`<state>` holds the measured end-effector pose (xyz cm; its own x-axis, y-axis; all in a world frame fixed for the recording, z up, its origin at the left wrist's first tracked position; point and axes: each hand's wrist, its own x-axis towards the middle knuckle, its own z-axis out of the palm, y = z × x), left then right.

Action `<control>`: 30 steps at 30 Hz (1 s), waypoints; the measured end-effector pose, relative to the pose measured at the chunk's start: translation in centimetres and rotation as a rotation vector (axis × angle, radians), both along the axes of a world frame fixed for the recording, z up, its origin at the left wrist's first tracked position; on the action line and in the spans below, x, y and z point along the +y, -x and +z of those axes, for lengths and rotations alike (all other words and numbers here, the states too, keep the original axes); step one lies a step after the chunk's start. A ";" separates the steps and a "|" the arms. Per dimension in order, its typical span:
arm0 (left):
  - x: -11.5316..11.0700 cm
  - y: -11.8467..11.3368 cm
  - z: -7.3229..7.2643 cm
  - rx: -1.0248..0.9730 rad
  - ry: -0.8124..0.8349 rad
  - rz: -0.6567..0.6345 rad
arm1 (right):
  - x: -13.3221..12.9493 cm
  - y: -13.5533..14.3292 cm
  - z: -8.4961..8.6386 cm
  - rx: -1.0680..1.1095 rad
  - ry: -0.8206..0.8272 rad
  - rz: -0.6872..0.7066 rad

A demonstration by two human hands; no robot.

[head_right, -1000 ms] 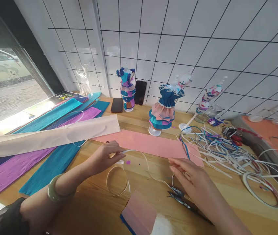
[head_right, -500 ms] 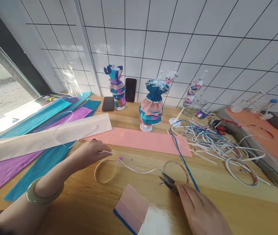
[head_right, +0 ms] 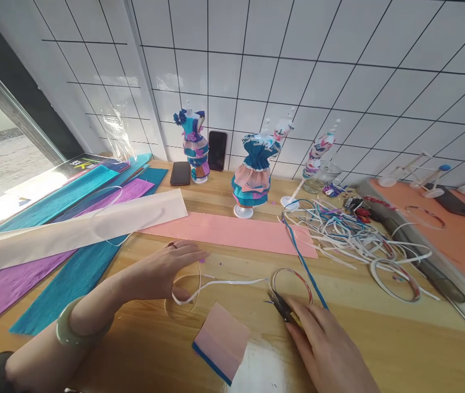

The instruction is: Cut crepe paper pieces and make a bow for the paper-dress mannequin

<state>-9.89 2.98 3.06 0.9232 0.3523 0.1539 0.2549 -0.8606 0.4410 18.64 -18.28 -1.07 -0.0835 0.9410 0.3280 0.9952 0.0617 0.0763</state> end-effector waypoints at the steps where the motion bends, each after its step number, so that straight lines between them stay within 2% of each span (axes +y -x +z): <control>1: -0.2 -0.2 -0.1 -0.018 0.003 -0.027 | 0.0 0.0 -0.1 0.058 0.018 -0.011; 8: -1.3 -1.4 -0.7 -0.110 0.003 -0.076 | 1.1 0.9 0.7 0.234 0.065 0.098; 11: -1.9 -1.8 -0.4 -0.159 0.069 -0.114 | 2.0 1.9 1.1 0.252 0.095 0.169; 15: -2.1 -1.5 0.7 -0.275 0.373 -0.234 | 3.2 3.3 1.8 0.281 0.121 0.236; 19: -1.5 -0.8 1.5 -0.404 0.869 -0.273 | 4.4 3.6 2.6 0.256 0.142 0.299; 21: -1.1 -0.7 1.4 -0.460 1.072 -0.242 | 4.9 3.6 3.0 0.229 0.125 0.322; 23: -0.8 -0.8 1.0 -0.488 1.164 -0.135 | 5.5 3.8 3.6 0.212 0.082 0.335; 26: -0.8 -1.4 0.3 -0.430 1.161 0.026 | 6.5 4.9 4.5 0.197 0.033 0.372; 30: -1.0 -2.2 -0.4 -0.432 1.178 0.088 | 8.3 6.3 5.1 0.211 0.041 0.421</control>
